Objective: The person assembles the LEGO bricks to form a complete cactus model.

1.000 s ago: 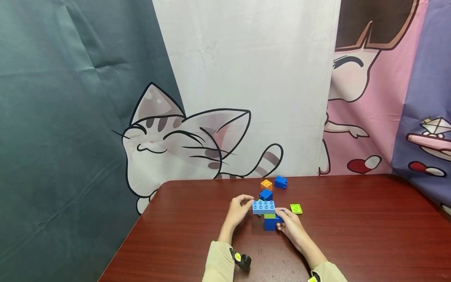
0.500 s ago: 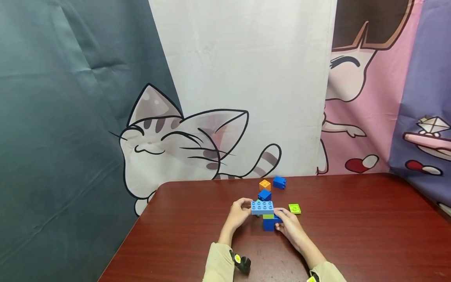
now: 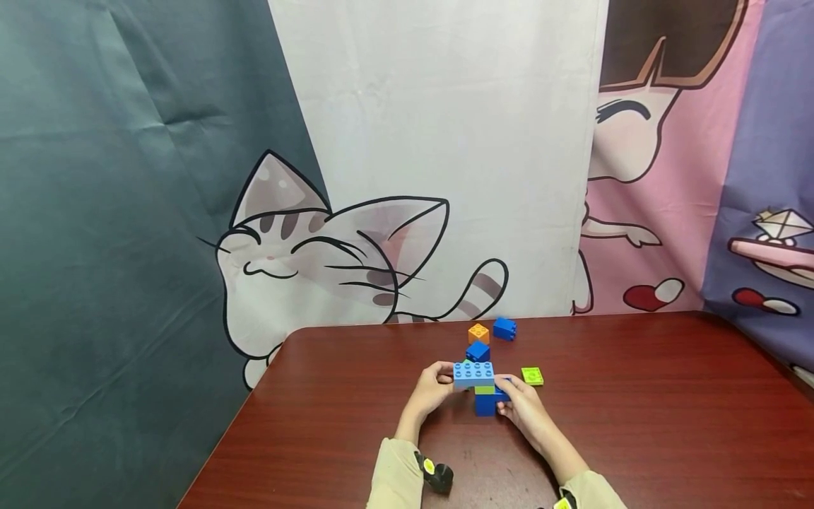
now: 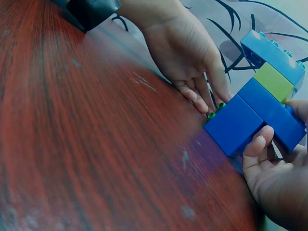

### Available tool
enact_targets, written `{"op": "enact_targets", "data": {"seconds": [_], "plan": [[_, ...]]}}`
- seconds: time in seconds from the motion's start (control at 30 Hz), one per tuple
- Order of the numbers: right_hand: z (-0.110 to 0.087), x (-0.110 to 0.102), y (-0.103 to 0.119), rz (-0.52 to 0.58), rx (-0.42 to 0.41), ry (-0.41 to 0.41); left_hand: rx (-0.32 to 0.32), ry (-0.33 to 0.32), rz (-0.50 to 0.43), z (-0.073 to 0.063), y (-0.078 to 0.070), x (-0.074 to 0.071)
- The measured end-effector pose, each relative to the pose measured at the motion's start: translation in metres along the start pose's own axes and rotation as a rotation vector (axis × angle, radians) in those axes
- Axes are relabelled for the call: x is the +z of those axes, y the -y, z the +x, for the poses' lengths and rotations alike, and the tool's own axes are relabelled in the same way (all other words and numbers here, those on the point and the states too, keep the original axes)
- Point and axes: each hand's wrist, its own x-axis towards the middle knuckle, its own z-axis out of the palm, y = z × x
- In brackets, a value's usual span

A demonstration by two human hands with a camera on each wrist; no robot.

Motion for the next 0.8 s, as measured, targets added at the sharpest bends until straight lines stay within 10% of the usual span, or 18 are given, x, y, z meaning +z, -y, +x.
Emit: {"op": "enact_targets", "data": {"seconds": [0.8], "plan": [[-0.002,-0.001,0.001,-0.004,0.017,0.014,0.043,-0.082,0.177,0.003,-0.001,0.012]]}}
